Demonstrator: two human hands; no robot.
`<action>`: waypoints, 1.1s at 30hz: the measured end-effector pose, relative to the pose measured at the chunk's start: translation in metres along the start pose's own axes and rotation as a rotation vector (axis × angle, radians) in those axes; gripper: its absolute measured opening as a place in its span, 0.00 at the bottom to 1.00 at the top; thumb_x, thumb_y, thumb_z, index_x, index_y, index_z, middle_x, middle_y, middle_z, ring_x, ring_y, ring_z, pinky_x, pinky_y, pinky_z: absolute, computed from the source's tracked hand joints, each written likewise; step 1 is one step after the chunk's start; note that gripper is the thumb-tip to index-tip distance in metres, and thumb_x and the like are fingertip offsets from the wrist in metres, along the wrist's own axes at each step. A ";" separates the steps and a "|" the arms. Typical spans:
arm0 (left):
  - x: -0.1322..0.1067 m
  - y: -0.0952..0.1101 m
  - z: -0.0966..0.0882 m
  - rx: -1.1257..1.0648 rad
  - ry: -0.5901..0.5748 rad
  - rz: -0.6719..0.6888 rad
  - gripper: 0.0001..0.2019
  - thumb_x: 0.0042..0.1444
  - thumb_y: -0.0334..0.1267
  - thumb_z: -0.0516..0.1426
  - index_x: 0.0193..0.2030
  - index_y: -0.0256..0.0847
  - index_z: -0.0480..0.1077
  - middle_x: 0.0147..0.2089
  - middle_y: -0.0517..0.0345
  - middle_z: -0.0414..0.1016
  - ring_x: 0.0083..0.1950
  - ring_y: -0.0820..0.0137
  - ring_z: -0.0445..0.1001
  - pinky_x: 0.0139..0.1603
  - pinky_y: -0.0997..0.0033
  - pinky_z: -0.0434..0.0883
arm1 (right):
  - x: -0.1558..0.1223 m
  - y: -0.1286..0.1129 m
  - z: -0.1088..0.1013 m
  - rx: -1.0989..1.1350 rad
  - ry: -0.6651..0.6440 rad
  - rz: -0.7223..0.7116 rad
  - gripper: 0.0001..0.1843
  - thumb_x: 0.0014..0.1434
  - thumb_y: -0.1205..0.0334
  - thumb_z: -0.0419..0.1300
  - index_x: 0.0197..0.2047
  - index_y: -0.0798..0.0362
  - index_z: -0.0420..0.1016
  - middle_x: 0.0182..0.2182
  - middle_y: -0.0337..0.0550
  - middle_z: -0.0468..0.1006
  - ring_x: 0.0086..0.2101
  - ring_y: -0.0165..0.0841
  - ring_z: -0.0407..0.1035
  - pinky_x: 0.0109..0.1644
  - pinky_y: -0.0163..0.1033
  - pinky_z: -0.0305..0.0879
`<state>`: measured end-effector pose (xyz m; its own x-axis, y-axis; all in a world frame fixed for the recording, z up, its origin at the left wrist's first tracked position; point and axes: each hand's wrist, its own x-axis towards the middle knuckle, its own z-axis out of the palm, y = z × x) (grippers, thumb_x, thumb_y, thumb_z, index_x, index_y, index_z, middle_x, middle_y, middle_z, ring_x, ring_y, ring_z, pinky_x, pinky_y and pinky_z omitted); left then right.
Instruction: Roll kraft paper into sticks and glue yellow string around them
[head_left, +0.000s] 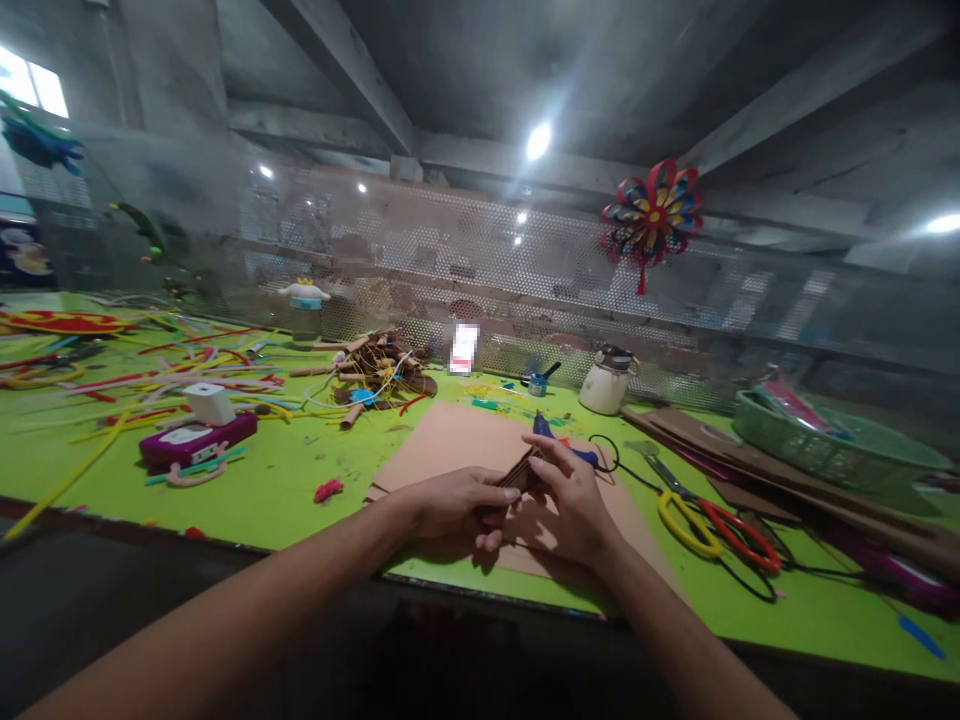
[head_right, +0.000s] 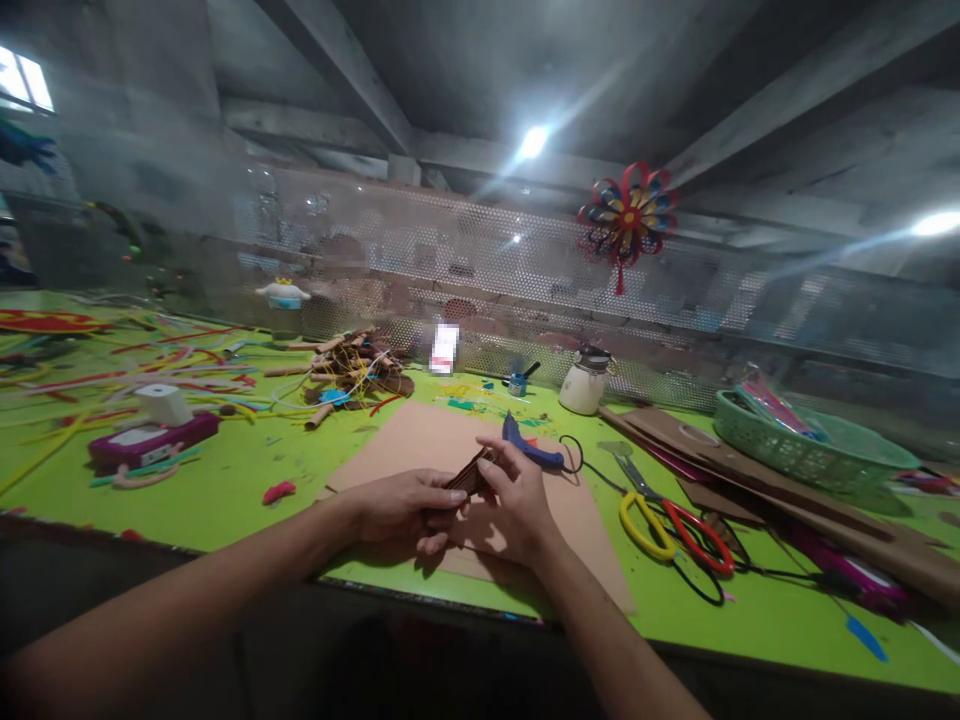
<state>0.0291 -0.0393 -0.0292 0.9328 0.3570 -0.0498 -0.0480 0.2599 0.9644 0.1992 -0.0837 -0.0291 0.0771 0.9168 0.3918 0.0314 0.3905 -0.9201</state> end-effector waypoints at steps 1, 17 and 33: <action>0.000 0.000 0.001 0.017 0.005 -0.003 0.09 0.54 0.39 0.55 0.38 0.36 0.64 0.21 0.66 0.56 0.20 0.76 0.64 0.22 0.76 0.60 | 0.001 0.001 0.001 -0.015 0.007 0.010 0.15 0.53 0.60 0.56 0.44 0.54 0.69 0.21 0.33 0.64 0.20 0.25 0.56 0.22 0.32 0.54; 0.000 0.010 0.013 0.437 0.314 0.073 0.24 0.57 0.56 0.44 0.36 0.36 0.67 0.19 0.63 0.59 0.18 0.76 0.58 0.19 0.77 0.59 | 0.003 -0.011 0.007 0.018 0.023 0.123 0.01 0.48 0.66 0.55 0.26 0.54 0.67 0.21 0.37 0.71 0.23 0.29 0.64 0.27 0.34 0.61; 0.023 0.058 -0.040 0.683 0.317 0.204 0.22 0.59 0.51 0.44 0.38 0.35 0.69 0.17 0.64 0.58 0.19 0.76 0.58 0.22 0.78 0.56 | 0.079 -0.038 -0.010 -0.022 -0.153 0.218 0.05 0.44 0.64 0.61 0.27 0.56 0.71 0.19 0.39 0.74 0.20 0.29 0.67 0.25 0.36 0.63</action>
<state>0.0332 0.0193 0.0155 0.7774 0.6047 0.1732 0.1193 -0.4121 0.9033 0.2141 -0.0270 0.0364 -0.0669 0.9817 0.1783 0.0527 0.1819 -0.9819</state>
